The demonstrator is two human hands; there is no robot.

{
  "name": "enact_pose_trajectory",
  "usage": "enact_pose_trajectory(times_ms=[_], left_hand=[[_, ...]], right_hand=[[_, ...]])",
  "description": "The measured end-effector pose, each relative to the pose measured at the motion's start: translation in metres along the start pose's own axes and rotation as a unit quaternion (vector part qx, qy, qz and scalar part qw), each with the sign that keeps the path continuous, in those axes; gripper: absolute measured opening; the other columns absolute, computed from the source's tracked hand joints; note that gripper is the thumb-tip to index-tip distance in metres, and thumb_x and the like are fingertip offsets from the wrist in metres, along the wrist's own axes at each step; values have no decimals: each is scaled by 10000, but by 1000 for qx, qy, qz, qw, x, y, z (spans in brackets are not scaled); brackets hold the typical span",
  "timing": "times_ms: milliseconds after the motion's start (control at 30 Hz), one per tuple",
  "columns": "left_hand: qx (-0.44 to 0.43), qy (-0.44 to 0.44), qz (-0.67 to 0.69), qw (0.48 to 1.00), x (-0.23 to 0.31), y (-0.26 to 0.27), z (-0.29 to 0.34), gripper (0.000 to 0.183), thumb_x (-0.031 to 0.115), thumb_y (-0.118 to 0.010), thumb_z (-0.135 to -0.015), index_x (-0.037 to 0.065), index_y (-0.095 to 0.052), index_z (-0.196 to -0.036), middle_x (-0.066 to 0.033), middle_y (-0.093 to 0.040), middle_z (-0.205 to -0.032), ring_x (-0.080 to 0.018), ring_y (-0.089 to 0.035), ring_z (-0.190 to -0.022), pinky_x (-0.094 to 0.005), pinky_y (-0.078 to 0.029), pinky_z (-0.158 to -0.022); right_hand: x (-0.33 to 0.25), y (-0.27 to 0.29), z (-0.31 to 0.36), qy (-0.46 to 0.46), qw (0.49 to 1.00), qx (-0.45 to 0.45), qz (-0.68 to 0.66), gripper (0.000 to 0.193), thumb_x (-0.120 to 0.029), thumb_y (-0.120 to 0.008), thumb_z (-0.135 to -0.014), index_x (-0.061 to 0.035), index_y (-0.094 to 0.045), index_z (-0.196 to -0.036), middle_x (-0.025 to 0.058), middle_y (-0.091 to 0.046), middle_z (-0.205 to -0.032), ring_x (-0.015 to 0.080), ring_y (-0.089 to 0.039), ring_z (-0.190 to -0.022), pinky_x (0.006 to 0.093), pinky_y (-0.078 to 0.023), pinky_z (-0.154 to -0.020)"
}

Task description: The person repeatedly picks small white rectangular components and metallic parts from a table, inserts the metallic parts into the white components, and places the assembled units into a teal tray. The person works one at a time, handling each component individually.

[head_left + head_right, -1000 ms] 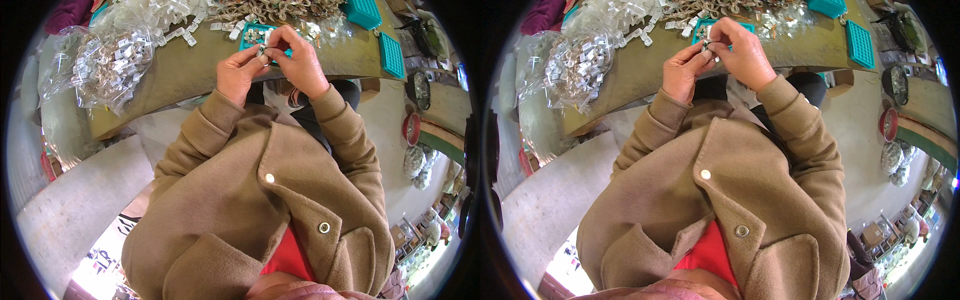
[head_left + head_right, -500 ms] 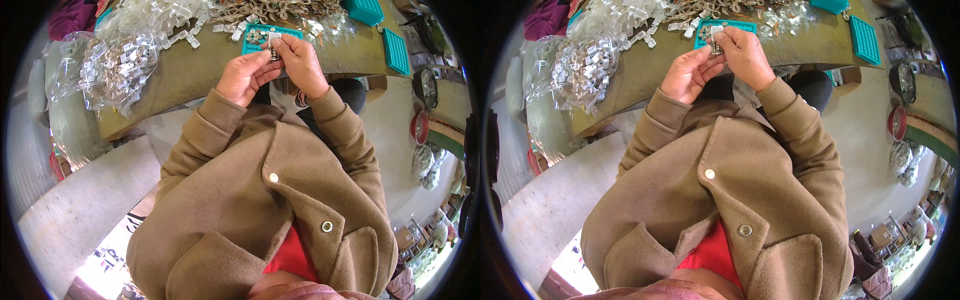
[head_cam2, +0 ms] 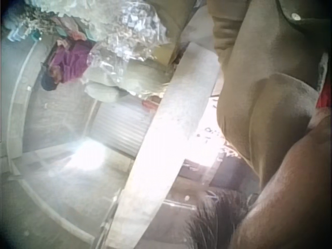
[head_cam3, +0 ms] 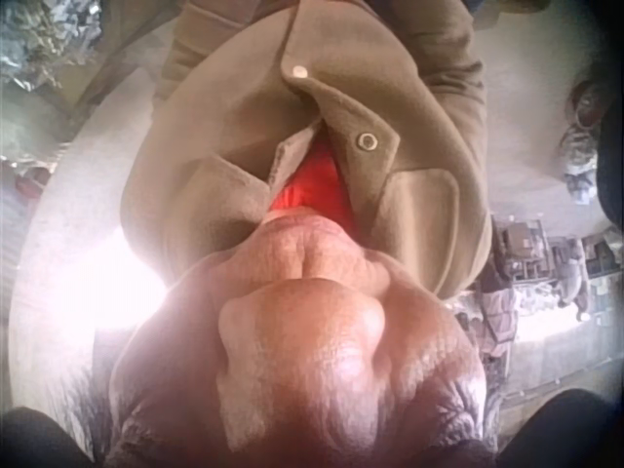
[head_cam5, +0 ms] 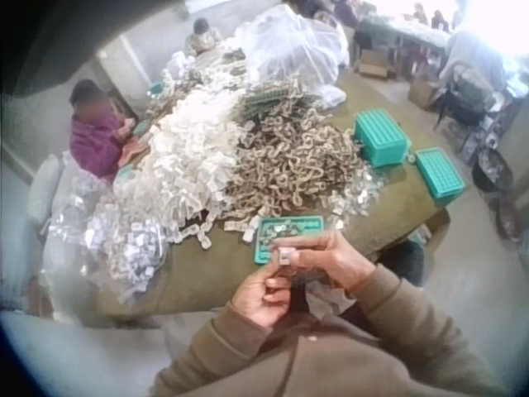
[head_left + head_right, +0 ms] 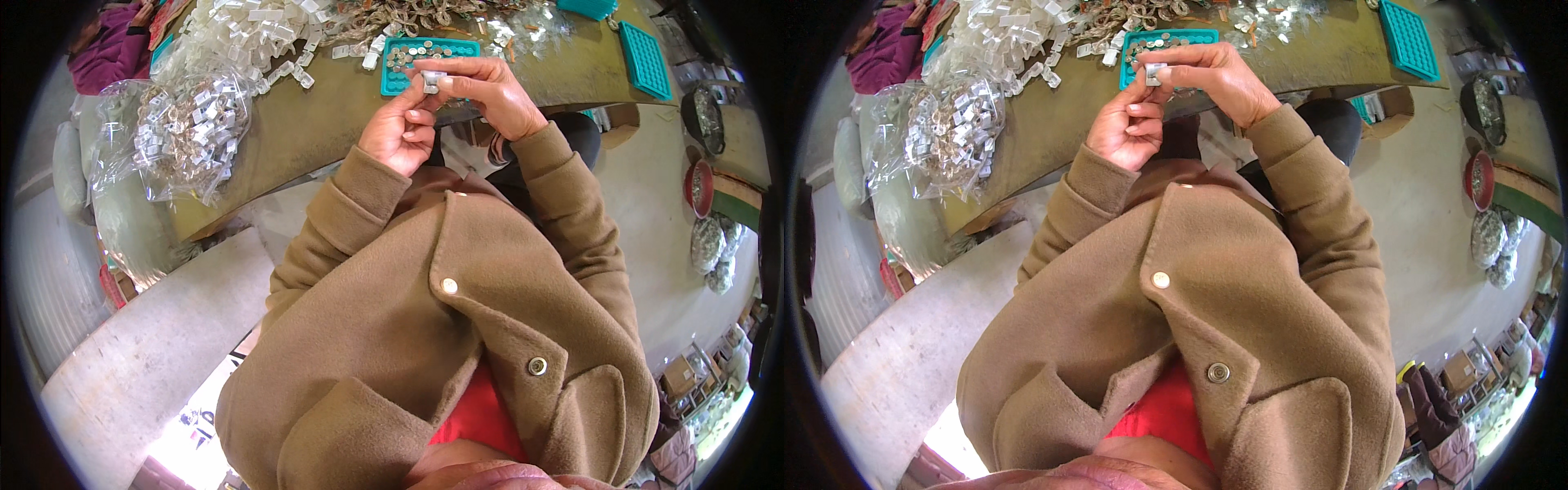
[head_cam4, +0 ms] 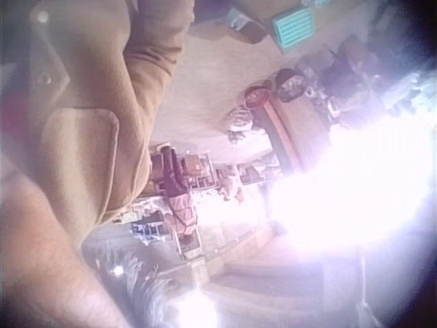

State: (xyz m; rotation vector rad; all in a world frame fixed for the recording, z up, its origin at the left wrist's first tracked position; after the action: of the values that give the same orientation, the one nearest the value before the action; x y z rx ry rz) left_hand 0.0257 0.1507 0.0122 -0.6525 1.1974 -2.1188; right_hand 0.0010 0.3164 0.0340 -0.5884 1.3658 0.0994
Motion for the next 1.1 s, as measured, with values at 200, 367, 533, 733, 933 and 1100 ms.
enact_pose_trajectory(times_ms=[200, 367, 533, 733, 933, 1100], left_hand=[[12, 16, -40, 999, -8, -11, -2, 227, 318, -603, -973, 124, -587, -1090, 10, -639, -1005, 19, -461, -595, -137, -334, -424], [58, 65, -123, 989, -12, -14, 0, 247, 328, -584, -983, 94, -604, -1057, 17, -649, -941, -17, -517, -618, -159, -354, -436], [75, 22, -276, 958, -26, -14, 4, 251, 270, -602, -975, 59, -609, -1111, -1, -658, -980, -17, -505, -691, -134, -363, -488], [29, -134, -512, 848, -21, -26, 4, 292, 200, -586, -979, -9, -643, -1175, -31, -691, -940, -30, -568, -732, -180, -432, -569], [29, -194, -478, 856, -15, -37, -4, 248, 174, -575, -982, -32, -663, -1088, -69, -691, -930, -131, -649, -784, -269, -519, -728], [44, -115, -414, 902, -17, -29, -11, 329, 253, -534, -1005, -36, -626, -1135, 16, -559, -759, -63, -506, -597, -264, -534, -713]], right_hand=[[0, -4, 11, 232, 910, 108, 326, 342, -109, -724, -819, -87, -700, -1159, 79, -723, -1005, 207, -667, -902, 318, -528, -830], [3, 3, 32, 342, 821, 161, 427, 313, -55, -726, -750, -102, -703, -1059, 70, -693, -901, 275, -640, -820, 359, -527, -725], [16, -1, 59, 319, 802, 194, 465, 351, -118, -761, -751, -72, -684, -1091, 102, -694, -985, 275, -649, -954, 393, -517, -852], [22, 49, 86, 307, 712, 291, 560, 308, -184, -765, -768, -107, -690, -1057, 63, -655, -1187, 290, -568, -1159, 440, -408, -1002], [21, 83, 89, 239, 649, 320, 647, 247, -324, -698, -844, -204, -702, -1060, 32, -557, -1324, 290, -428, -1302, 448, -293, -1087], [21, 86, 82, 195, 624, 275, 704, 289, -389, -680, -856, -231, -695, -1097, 10, -548, -1326, 265, -407, -1325, 458, -253, -1116]])
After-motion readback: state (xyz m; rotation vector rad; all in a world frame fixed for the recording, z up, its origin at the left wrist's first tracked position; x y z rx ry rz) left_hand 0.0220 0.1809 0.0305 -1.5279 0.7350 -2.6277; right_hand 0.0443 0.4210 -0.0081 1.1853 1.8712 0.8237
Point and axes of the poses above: each hand's wrist, its own z-axis away from the middle knuckle, its own y-axis out of the back of the hand, x = y × z, the point moved 2 cm from there along -z, towards the middle knuckle
